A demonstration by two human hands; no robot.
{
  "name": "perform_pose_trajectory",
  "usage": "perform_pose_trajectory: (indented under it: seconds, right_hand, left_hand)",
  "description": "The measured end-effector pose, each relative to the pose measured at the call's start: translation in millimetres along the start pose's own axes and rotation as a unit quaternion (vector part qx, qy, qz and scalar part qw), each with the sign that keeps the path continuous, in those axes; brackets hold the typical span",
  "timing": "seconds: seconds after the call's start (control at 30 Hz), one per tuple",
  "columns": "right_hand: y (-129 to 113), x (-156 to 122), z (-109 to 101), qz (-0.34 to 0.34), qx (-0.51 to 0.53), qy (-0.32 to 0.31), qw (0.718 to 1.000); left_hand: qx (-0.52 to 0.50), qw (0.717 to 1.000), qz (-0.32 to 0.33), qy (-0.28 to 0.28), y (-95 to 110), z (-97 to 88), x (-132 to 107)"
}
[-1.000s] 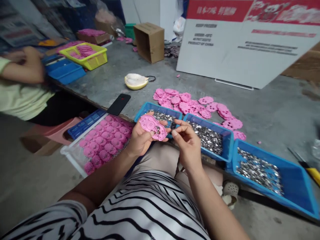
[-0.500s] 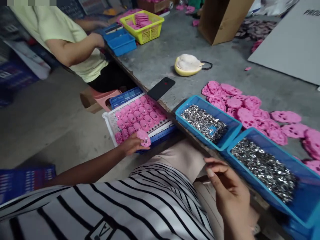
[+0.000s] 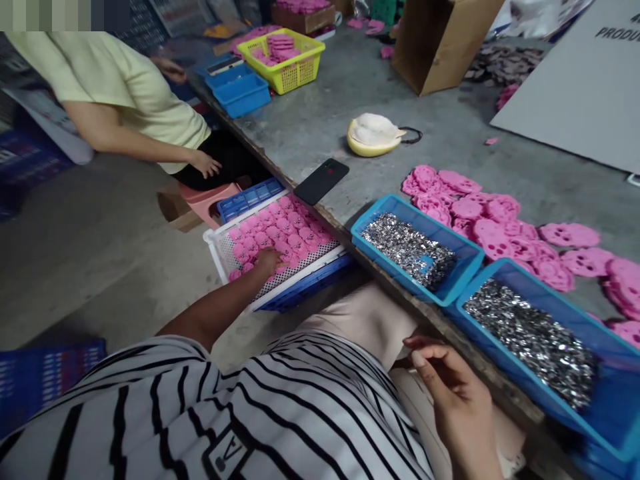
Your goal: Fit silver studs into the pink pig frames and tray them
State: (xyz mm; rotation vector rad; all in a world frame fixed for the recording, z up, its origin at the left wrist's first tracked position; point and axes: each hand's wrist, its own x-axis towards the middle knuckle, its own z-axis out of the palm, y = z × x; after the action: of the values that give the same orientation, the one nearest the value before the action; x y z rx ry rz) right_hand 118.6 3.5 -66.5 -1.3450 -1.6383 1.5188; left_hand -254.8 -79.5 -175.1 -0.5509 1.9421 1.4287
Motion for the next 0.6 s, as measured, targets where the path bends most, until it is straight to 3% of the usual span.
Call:
perform_pose_trajectory:
  seconds: [0.17, 0.6]
  right_hand:
    - [7.0, -4.1, -2.4, 0.058, 0.004, 0.038, 0.998]
    - [-2.2, -3.1, 0.3, 0.045, 0.012, 0.043, 0.998]
  left_hand:
    - [0.037, 0.999, 0.008, 0.008, -3.7, 2.4, 7.0]
    - [0.207, 0.977, 0.052, 0.003, -13.8, -2.8, 29.9]
